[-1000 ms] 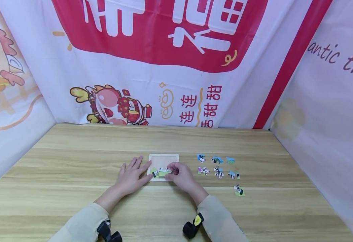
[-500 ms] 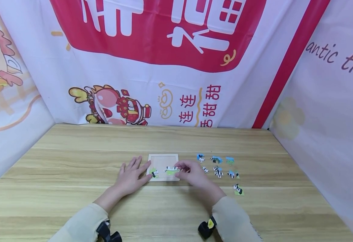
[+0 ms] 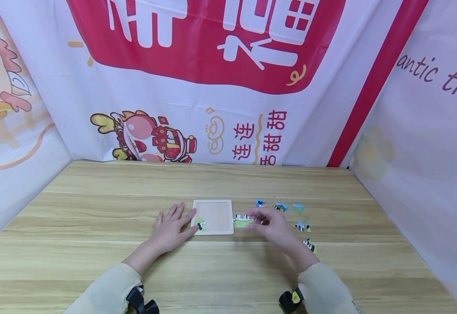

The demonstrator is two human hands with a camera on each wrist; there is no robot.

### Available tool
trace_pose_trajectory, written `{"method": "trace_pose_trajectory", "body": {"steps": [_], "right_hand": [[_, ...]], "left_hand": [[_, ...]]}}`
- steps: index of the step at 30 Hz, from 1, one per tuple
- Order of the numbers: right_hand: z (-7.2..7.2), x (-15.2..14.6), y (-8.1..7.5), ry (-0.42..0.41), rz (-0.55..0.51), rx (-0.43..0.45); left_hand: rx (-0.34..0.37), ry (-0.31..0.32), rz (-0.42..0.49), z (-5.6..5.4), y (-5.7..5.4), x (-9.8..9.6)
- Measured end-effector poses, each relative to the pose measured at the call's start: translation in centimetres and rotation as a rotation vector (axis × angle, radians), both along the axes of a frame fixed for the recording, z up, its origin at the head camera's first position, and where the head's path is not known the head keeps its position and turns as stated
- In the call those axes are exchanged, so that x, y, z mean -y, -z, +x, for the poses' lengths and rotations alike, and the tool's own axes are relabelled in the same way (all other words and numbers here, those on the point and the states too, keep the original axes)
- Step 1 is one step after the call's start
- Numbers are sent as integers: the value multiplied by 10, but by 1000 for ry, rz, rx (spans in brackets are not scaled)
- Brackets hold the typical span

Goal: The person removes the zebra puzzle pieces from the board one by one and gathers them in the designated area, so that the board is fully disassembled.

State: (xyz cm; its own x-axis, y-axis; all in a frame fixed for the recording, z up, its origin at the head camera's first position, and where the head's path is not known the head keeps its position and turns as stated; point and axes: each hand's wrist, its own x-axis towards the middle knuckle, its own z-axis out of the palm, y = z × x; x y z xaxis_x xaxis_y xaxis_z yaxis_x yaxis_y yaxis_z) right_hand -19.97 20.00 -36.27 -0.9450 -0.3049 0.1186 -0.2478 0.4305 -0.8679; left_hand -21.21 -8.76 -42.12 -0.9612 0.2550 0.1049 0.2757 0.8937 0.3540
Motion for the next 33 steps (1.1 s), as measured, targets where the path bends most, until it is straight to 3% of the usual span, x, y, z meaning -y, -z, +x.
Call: {"method": "trace_pose_trajectory", "body": {"steps": [16, 21, 33], "right_hand": [[14, -69, 1, 97, 12, 36], [16, -82, 9, 80, 23, -20], [17, -104, 26, 59, 64, 9]], "left_hand": [[1, -3, 4, -1, 1, 0], [8, -4, 0, -1, 1, 0], [-4, -1, 14, -1, 1, 0]]}}
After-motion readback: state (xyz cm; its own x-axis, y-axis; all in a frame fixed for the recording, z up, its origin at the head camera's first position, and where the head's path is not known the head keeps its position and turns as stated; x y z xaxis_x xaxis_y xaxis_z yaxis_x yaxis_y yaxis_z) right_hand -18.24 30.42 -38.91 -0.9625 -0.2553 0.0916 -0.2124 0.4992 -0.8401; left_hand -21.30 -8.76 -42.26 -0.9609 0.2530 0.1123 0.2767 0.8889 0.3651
